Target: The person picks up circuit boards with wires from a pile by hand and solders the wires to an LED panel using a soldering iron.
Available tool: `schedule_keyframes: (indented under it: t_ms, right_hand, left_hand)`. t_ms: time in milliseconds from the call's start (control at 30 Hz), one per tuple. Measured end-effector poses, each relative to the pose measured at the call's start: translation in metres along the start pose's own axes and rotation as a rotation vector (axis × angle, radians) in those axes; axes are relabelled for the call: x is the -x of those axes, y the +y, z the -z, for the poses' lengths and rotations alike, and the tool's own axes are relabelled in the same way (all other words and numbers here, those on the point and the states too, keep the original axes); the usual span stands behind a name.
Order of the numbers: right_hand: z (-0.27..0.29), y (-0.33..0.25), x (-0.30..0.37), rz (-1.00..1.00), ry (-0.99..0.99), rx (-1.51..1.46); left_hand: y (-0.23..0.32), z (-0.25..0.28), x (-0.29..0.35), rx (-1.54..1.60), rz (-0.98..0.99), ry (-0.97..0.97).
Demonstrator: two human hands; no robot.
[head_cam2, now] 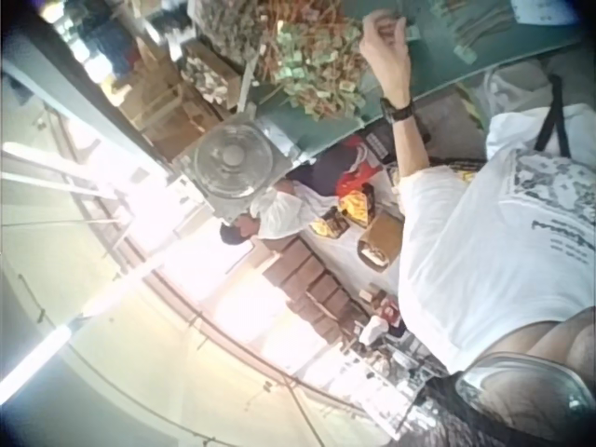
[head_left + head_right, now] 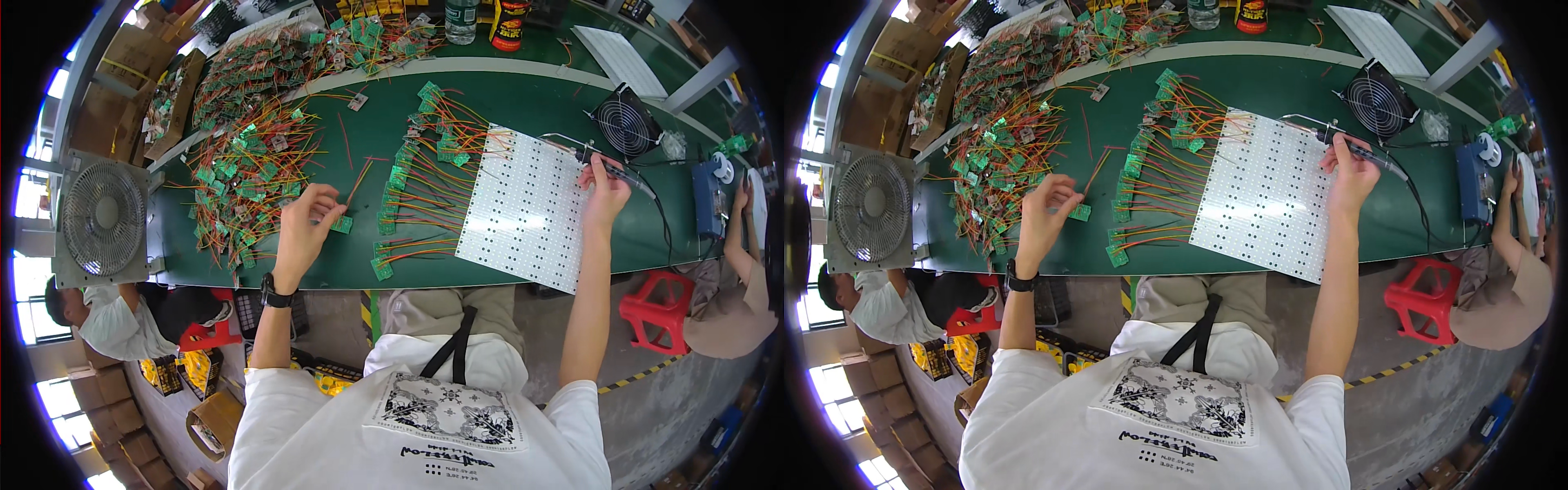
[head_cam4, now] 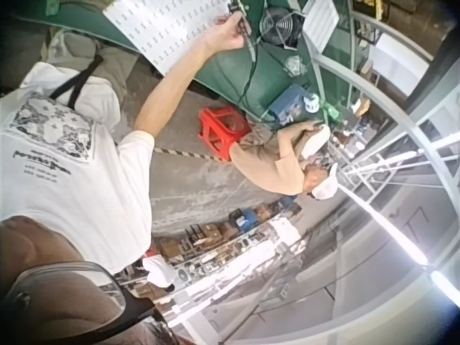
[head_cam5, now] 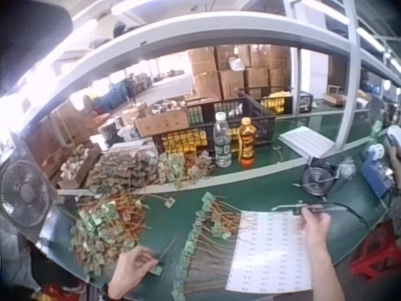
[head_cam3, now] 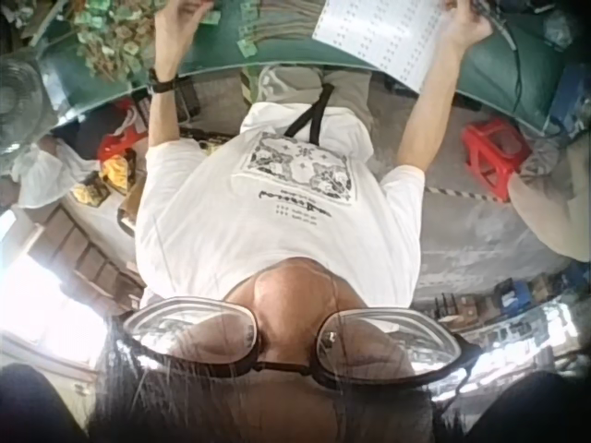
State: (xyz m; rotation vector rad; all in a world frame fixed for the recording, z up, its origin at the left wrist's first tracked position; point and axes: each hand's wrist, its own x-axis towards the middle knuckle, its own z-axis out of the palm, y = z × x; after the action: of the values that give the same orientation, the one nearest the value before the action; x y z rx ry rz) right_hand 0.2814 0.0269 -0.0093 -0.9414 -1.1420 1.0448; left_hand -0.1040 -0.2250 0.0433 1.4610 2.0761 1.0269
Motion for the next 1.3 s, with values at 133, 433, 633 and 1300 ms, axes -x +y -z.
schedule_keyframes:
  t_ms: [133, 433, 633, 1300]
  right_hand:
    - [-0.001, 0.001, -0.001, 0.018, -0.002, -0.047]
    - [0.001, -0.003, -0.001, -0.068, 0.026, -0.157]
    - [0.004, 0.008, -0.004, -0.185, -0.015, -0.255]
    - [0.003, 0.006, -0.003, -0.209, -0.053, -0.157]
  left_hand:
    - [-0.005, -0.002, 0.006, 0.010, 0.039, -0.045]
    - [-0.004, -0.009, -0.002, 0.488, -0.001, 0.122]
    - [0.065, -0.039, -0.060, 0.376, -0.309, 0.147]
    - [0.130, -0.113, -0.126, 0.770, -0.312, -0.758]
